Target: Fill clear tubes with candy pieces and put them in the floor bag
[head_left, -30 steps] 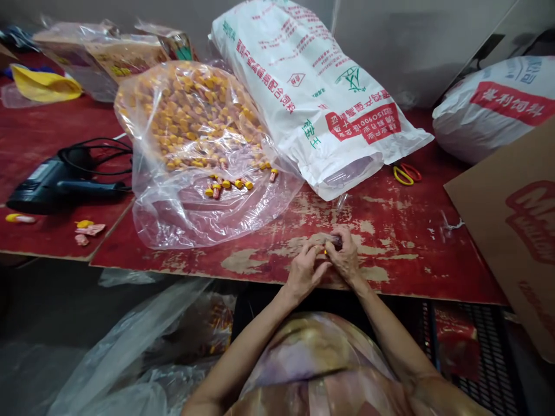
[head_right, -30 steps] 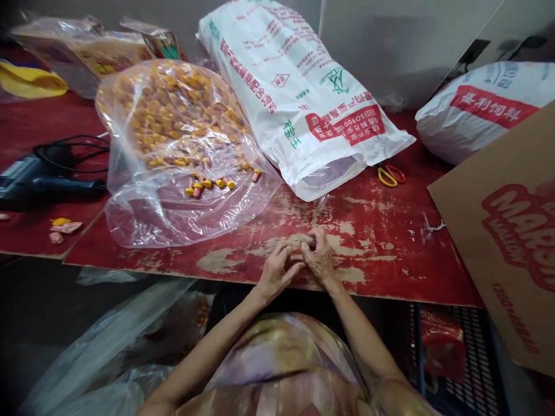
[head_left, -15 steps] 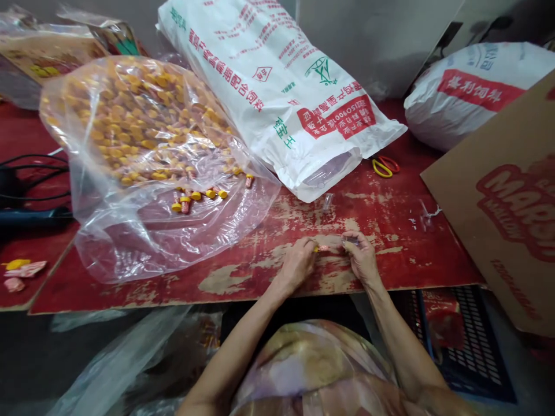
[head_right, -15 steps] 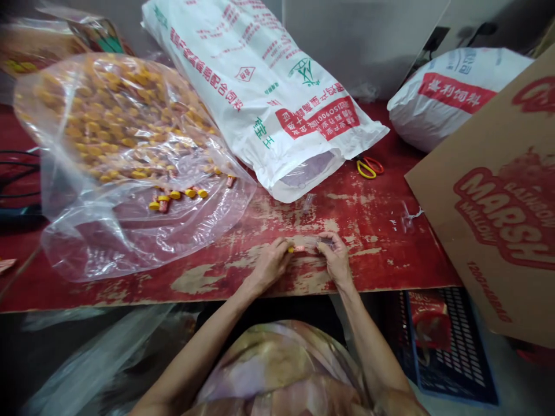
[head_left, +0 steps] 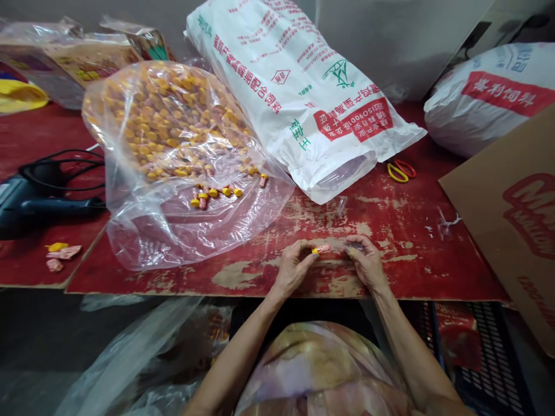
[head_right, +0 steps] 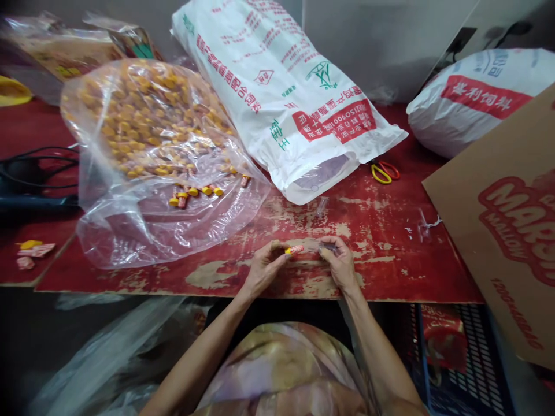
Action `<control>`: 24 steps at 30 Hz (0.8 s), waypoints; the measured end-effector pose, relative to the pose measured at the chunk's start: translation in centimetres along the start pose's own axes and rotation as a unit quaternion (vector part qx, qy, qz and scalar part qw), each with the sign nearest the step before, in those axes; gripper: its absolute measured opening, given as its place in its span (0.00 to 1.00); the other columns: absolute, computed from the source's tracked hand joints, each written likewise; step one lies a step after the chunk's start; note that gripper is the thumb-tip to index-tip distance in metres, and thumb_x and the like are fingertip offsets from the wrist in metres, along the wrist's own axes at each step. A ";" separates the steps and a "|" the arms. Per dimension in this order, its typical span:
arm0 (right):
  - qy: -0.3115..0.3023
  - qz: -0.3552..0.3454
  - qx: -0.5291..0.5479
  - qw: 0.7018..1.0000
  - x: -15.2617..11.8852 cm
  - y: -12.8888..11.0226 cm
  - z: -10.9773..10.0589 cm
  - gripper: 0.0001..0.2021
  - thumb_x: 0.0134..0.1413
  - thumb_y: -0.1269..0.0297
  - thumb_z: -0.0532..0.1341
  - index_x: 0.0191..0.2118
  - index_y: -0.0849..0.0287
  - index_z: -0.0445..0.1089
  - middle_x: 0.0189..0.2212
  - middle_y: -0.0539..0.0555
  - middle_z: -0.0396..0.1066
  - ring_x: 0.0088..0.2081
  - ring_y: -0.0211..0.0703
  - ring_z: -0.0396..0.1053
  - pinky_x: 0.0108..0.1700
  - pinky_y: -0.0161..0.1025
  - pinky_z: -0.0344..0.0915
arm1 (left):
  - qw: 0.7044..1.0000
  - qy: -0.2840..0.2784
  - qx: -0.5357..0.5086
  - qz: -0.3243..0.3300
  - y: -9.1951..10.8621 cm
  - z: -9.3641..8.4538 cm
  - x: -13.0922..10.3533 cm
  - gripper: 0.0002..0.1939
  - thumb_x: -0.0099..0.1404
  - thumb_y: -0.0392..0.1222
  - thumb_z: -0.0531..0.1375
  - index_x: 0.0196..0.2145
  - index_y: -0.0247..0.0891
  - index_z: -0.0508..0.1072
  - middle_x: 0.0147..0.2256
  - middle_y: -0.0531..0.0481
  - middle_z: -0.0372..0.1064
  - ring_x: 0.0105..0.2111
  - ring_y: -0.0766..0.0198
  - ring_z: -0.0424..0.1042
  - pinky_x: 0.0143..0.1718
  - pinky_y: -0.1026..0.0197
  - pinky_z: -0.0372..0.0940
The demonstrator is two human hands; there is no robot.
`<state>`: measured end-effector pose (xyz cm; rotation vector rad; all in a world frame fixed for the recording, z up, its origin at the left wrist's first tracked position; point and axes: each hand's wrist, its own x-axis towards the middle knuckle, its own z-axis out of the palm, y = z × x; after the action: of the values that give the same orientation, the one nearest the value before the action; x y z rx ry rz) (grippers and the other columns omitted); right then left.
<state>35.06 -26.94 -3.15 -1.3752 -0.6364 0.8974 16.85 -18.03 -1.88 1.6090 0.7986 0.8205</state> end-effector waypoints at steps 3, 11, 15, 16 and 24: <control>-0.078 -0.002 -0.057 0.995 -0.2 -0.9 0.7 0.15 0.43 0.58 0.68 0.38 0.56 0.70 0.34 0.50 0.71 0.35 0.39 0.69 0.39 0.36 0.67 | 1.000 0.012 0.012 -0.001 0.2 -0.1 -0.3 0.06 0.59 0.40 0.61 0.35 0.38 0.74 0.32 0.50 0.71 0.33 0.64 0.70 0.38 0.61 0.64; -0.211 -0.047 -0.168 0.962 -1.0 -1.8 3.2 0.13 0.55 0.58 0.60 0.45 0.56 0.69 0.42 0.53 0.73 0.42 0.42 0.71 0.44 0.39 0.68 | 0.991 0.105 -0.057 -0.062 0.4 0.9 -1.6 0.12 0.60 0.38 0.58 0.42 0.39 0.75 0.36 0.48 0.72 0.37 0.62 0.71 0.41 0.58 0.68; -0.196 -0.144 -0.299 0.923 -1.2 -2.0 4.3 0.12 0.59 0.61 0.57 0.46 0.56 0.69 0.42 0.54 0.73 0.43 0.42 0.71 0.45 0.38 0.66 | 0.984 0.110 -0.110 -0.080 0.3 1.4 -2.4 0.11 0.61 0.38 0.56 0.39 0.37 0.76 0.37 0.47 0.71 0.35 0.63 0.72 0.38 0.59 0.70; -0.189 -0.166 -0.327 0.911 -1.2 -2.0 4.6 0.11 0.59 0.62 0.56 0.45 0.57 0.69 0.41 0.55 0.73 0.42 0.42 0.71 0.45 0.38 0.66 | 0.983 0.112 -0.121 -0.081 0.3 1.4 -2.5 0.11 0.61 0.38 0.55 0.40 0.37 0.76 0.38 0.47 0.71 0.35 0.63 0.72 0.38 0.60 0.71; -0.285 -0.195 -0.564 0.750 0.8 -3.8 6.0 0.10 0.60 0.62 0.52 0.35 0.56 0.70 0.28 0.53 0.72 0.29 0.41 0.69 0.31 0.36 0.57 | 0.996 0.031 0.047 -0.068 0.7 -0.4 -2.3 0.14 0.60 0.31 0.53 0.38 0.39 0.76 0.36 0.48 0.72 0.36 0.62 0.71 0.42 0.56 0.69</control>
<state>31.17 -22.83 1.22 -1.8668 -2.1133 0.5360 15.29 -19.87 -1.35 1.5983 0.9918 0.7471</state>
